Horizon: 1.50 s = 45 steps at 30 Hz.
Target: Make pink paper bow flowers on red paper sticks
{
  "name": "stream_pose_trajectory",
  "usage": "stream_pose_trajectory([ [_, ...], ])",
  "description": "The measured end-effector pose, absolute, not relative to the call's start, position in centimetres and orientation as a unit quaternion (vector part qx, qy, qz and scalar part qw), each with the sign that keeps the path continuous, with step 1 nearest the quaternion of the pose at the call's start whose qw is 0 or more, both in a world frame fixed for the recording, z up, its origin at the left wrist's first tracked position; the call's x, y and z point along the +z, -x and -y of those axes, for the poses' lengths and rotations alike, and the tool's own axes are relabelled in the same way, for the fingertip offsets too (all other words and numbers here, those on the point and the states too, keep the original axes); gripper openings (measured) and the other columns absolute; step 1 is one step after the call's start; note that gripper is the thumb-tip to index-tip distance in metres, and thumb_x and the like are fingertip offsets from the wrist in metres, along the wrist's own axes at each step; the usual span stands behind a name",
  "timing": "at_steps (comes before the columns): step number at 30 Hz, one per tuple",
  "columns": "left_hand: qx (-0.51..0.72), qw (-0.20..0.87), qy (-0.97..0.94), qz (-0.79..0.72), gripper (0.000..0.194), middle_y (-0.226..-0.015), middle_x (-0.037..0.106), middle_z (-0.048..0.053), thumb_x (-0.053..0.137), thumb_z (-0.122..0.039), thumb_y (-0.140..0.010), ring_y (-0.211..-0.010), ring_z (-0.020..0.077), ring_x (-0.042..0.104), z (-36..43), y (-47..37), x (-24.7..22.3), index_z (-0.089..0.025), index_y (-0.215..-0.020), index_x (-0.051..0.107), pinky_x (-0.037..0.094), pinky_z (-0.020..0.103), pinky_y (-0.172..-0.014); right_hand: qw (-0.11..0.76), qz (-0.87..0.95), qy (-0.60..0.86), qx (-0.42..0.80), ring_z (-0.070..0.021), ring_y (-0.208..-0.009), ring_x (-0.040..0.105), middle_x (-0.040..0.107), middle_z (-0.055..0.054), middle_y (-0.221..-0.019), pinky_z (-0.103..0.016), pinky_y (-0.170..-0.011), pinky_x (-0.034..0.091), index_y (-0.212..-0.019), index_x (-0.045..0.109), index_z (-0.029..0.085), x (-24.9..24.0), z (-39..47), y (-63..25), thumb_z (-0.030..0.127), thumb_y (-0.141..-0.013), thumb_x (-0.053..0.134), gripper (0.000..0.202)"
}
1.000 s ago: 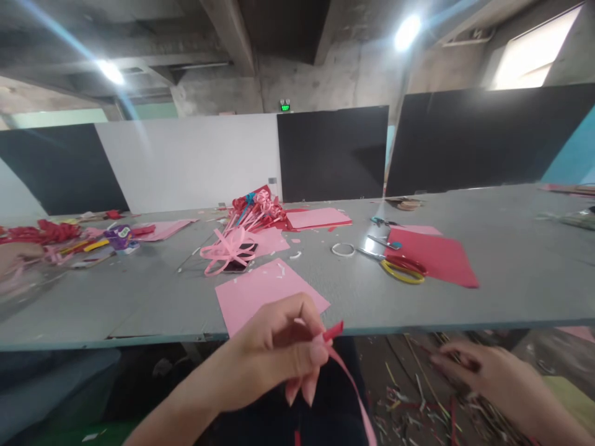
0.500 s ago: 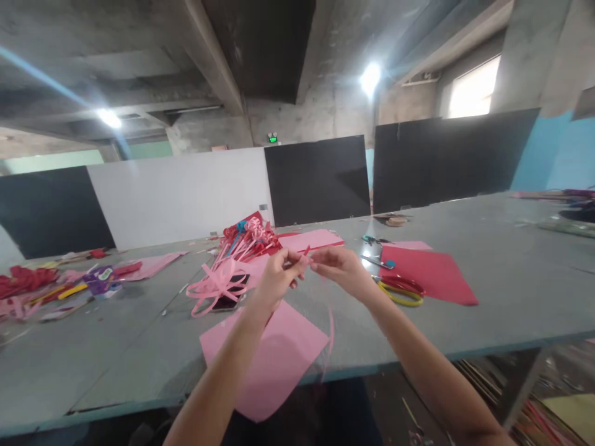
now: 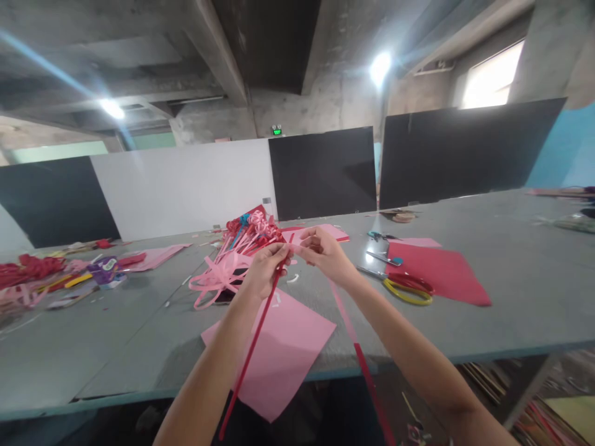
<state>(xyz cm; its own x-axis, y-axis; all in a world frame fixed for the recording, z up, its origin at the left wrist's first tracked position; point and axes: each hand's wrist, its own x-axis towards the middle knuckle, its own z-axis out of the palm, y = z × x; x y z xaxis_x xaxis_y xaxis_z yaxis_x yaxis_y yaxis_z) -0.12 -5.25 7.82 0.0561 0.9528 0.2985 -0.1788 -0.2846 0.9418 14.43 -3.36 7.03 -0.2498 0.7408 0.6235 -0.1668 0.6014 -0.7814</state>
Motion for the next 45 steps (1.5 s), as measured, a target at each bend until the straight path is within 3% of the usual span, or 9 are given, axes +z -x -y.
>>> stream_pose_trajectory([
  [8,0.606,0.479,-0.544,-0.327,0.028,-0.057,0.049,-0.004,0.075,-0.032,-0.060,-0.045,0.0011,0.039,8.3,0.7,7.5,-0.014,-0.069,0.056,0.021,0.010,-0.034,0.599,0.679,0.174,0.387,-0.0054,-0.051,0.047,0.053,0.006,-0.065,-0.021,-0.048,0.038,-0.082,0.043,0.021,6.2,5.4,-13.5,0.037,-0.074,0.066,0.029],
  [15,0.631,0.501,-0.500,-0.317,0.035,-0.057,0.052,-0.004,0.070,-0.043,-0.065,-0.046,0.0029,0.044,9.1,0.7,7.0,-0.016,-0.070,0.049,0.022,0.010,-0.033,0.586,0.678,0.169,0.410,-0.0050,-0.049,0.046,0.052,0.006,-0.063,-0.021,-0.047,0.039,-0.081,0.042,0.021,5.8,5.6,-13.3,0.035,-0.073,0.067,0.030],
  [20,0.616,0.499,-0.525,-0.310,0.033,-0.056,0.050,-0.006,0.076,-0.031,-0.060,-0.041,-0.0001,0.035,9.5,0.8,6.6,-0.016,-0.068,0.049,0.021,0.009,-0.033,0.584,0.665,0.165,0.436,-0.0061,-0.053,0.049,0.053,0.006,-0.064,-0.021,-0.050,0.041,-0.083,0.042,0.021,5.8,6.0,-13.2,0.032,-0.072,0.067,0.030],
  [30,0.611,0.466,-0.538,-0.347,0.027,-0.059,0.055,-0.002,0.071,-0.035,-0.067,-0.047,0.0032,0.047,10.1,0.5,6.4,-0.013,-0.067,0.056,0.036,0.013,-0.042,0.562,0.677,0.151,0.449,-0.0080,-0.058,0.049,0.051,0.005,-0.064,-0.023,-0.053,0.040,-0.071,0.031,0.022,6.2,7.0,-13.7,0.036,-0.074,0.064,0.036],
  [38,0.635,0.430,-0.528,-0.364,0.025,-0.057,0.055,-0.005,0.068,-0.032,-0.068,-0.039,0.0026,0.040,10.1,-0.4,6.5,-0.017,-0.081,0.052,0.021,0.012,-0.034,0.577,0.662,0.153,0.452,-0.0072,-0.054,0.049,0.045,0.007,-0.059,-0.023,-0.050,0.038,-0.069,0.029,0.022,6.0,6.6,-13.3,0.034,-0.072,0.066,0.039],
  [45,0.619,0.457,-0.544,-0.336,0.026,-0.057,0.053,-0.006,0.067,-0.033,-0.070,-0.036,0.0002,0.035,10.2,-0.5,6.4,-0.016,-0.074,0.047,0.019,0.011,-0.033,0.572,0.653,0.135,0.478,-0.0076,-0.054,0.052,0.051,0.006,-0.059,-0.023,-0.051,0.040,-0.069,0.028,0.022,6.1,6.5,-13.4,0.033,-0.070,0.067,0.040],
])
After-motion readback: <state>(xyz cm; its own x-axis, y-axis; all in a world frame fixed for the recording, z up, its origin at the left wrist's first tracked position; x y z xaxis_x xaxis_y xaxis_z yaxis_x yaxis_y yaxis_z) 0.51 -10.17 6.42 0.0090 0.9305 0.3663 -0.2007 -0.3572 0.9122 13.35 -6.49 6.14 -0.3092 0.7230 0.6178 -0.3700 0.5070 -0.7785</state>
